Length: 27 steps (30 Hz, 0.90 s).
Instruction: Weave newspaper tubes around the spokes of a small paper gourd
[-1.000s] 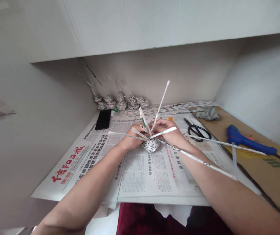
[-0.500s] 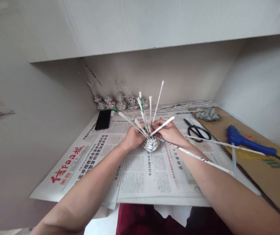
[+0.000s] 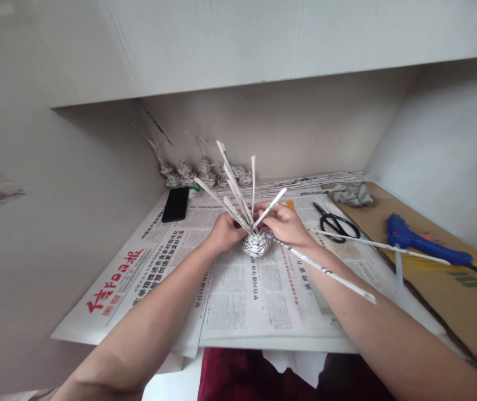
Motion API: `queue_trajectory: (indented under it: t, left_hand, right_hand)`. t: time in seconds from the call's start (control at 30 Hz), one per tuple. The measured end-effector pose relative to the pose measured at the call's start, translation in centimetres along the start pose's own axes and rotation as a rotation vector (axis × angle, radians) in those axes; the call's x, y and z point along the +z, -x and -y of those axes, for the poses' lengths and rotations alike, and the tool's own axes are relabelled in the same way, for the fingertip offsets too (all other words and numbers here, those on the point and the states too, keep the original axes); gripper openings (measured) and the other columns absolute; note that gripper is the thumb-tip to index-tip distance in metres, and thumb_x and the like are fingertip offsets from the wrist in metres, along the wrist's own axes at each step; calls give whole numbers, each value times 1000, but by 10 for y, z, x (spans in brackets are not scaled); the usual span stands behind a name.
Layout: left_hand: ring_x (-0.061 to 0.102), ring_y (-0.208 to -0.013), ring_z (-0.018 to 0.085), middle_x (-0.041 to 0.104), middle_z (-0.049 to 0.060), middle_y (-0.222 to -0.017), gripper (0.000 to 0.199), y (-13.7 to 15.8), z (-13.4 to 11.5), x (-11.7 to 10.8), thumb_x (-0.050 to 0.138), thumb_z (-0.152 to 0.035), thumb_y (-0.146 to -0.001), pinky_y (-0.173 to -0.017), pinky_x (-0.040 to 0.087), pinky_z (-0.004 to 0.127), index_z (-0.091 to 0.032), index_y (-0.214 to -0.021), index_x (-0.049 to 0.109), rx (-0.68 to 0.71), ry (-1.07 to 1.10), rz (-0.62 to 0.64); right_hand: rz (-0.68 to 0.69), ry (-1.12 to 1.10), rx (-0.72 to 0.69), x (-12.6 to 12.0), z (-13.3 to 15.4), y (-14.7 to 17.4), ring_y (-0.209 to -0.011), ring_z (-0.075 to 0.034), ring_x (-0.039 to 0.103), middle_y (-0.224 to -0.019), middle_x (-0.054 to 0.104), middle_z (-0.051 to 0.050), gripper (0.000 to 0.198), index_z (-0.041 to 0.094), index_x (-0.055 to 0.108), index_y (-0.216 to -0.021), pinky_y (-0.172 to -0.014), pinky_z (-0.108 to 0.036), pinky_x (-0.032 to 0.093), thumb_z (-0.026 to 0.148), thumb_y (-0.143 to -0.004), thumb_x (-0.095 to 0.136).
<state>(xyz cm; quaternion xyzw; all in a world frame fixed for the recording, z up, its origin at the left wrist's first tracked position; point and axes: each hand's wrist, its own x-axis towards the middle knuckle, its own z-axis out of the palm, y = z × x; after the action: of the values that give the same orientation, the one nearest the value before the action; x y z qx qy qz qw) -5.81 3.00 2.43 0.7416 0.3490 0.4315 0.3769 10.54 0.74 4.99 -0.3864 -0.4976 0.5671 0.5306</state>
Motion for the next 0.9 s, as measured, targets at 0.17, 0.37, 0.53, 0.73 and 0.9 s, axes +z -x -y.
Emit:
queue_trajectory:
  t: [0.17,0.37,0.53,0.73,0.9]
  left_hand:
    - [69,-86,23,75,9,-92,34,1,-6,1,76,-33,-70,-78,55,31,-11,-95,73,-3,2,-19]
    - [68,-80,22,75,9,-87,33,4,-12,1,77,-34,-68,-74,55,30,-9,-90,74,-30,-37,-23]
    - [67,-75,20,74,6,-77,28,5,-13,0,77,-34,-67,-71,55,28,-11,-82,73,-7,-83,-34]
    - [68,-78,21,75,8,-84,30,5,-14,-2,74,-34,-70,-74,55,30,-11,-89,73,52,-111,-12]
    - [69,-78,20,75,7,-84,21,5,-14,-3,71,-28,-72,-75,55,29,-12,-86,72,114,-151,-15]
  right_hand:
    - [-47,64,11,-1,0,-1,-61,-13,65,-74,70,2,23,22,67,-90,-61,-26,54,22,-68,71]
    - [-123,257,-6,-17,-12,-11,-63,-16,64,-68,68,-1,19,20,67,-73,-59,-27,51,35,-65,74]
    - [-207,706,-8,-33,-20,-16,-63,-19,61,-56,66,-2,22,22,67,-54,-58,-28,46,39,-59,80]
    - [-26,260,158,-19,-29,-12,-70,-18,64,-67,71,0,20,23,72,-67,-74,-31,50,41,-61,78]
    - [-75,31,191,-14,-28,-10,-63,-17,63,-63,69,0,25,20,69,-65,-68,-31,51,37,-52,82]
